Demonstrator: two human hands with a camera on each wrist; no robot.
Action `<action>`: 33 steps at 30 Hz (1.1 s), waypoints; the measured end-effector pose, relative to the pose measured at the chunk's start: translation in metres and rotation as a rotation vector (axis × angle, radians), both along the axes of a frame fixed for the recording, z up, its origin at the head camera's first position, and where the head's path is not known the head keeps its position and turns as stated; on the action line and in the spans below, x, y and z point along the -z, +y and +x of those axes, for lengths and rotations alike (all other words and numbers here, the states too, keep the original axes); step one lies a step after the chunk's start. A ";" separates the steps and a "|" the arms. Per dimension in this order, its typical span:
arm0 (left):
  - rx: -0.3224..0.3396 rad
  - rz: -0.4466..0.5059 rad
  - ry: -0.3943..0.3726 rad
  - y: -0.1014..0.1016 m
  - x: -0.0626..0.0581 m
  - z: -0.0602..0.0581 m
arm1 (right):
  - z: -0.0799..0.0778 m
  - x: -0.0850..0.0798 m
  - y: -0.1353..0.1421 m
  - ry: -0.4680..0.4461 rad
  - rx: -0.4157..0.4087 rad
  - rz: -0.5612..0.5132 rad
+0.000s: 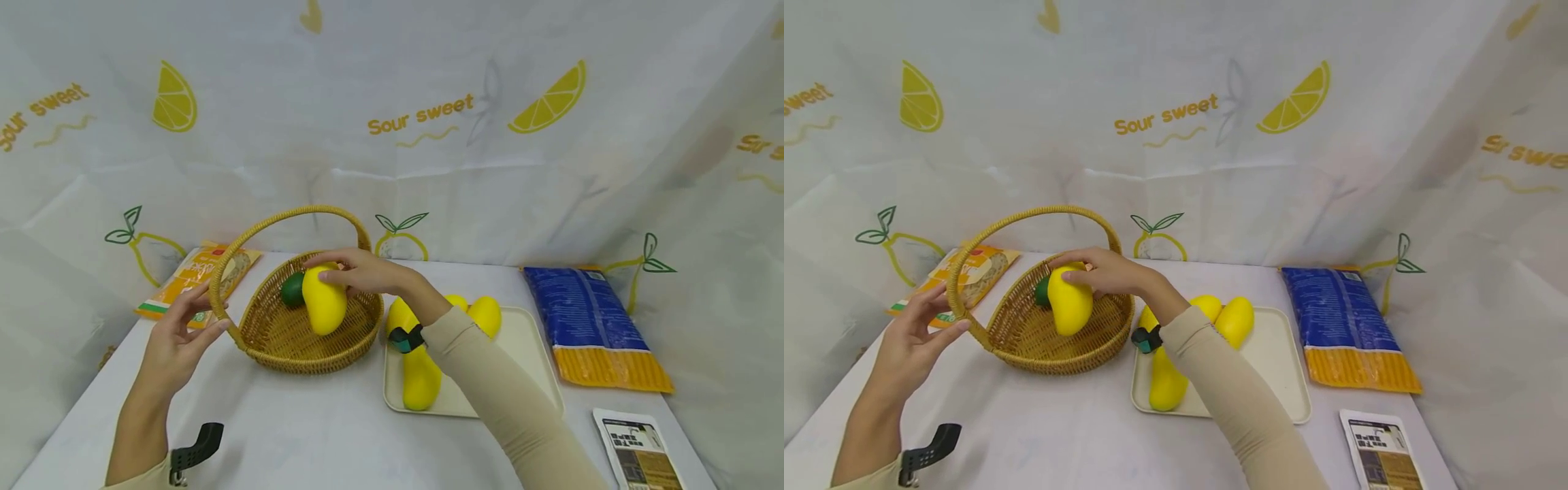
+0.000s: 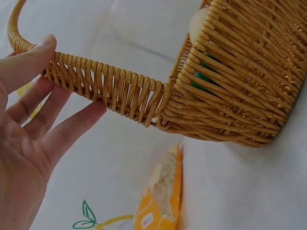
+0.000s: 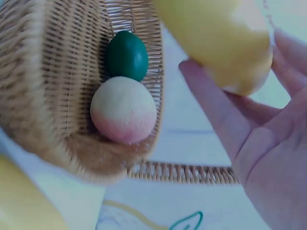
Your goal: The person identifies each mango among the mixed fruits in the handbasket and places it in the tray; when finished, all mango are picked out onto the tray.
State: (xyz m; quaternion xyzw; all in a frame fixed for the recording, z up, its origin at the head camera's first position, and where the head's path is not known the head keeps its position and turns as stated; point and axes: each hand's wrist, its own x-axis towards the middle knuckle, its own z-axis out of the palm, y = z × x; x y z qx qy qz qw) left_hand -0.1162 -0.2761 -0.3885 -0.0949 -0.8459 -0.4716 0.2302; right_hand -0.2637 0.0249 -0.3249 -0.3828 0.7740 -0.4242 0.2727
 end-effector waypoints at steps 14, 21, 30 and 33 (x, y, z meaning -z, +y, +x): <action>-0.021 -0.018 -0.002 0.001 0.002 0.000 | 0.029 -0.021 0.082 0.202 0.063 0.029; -0.020 -0.018 0.020 0.002 0.002 0.002 | 0.044 -0.023 0.130 0.173 0.179 0.022; -0.032 -0.015 0.018 0.002 0.000 0.001 | 0.058 -0.011 0.179 0.158 0.307 0.060; -0.038 -0.017 0.003 0.002 0.000 0.002 | 0.062 -0.006 0.190 0.175 0.320 0.061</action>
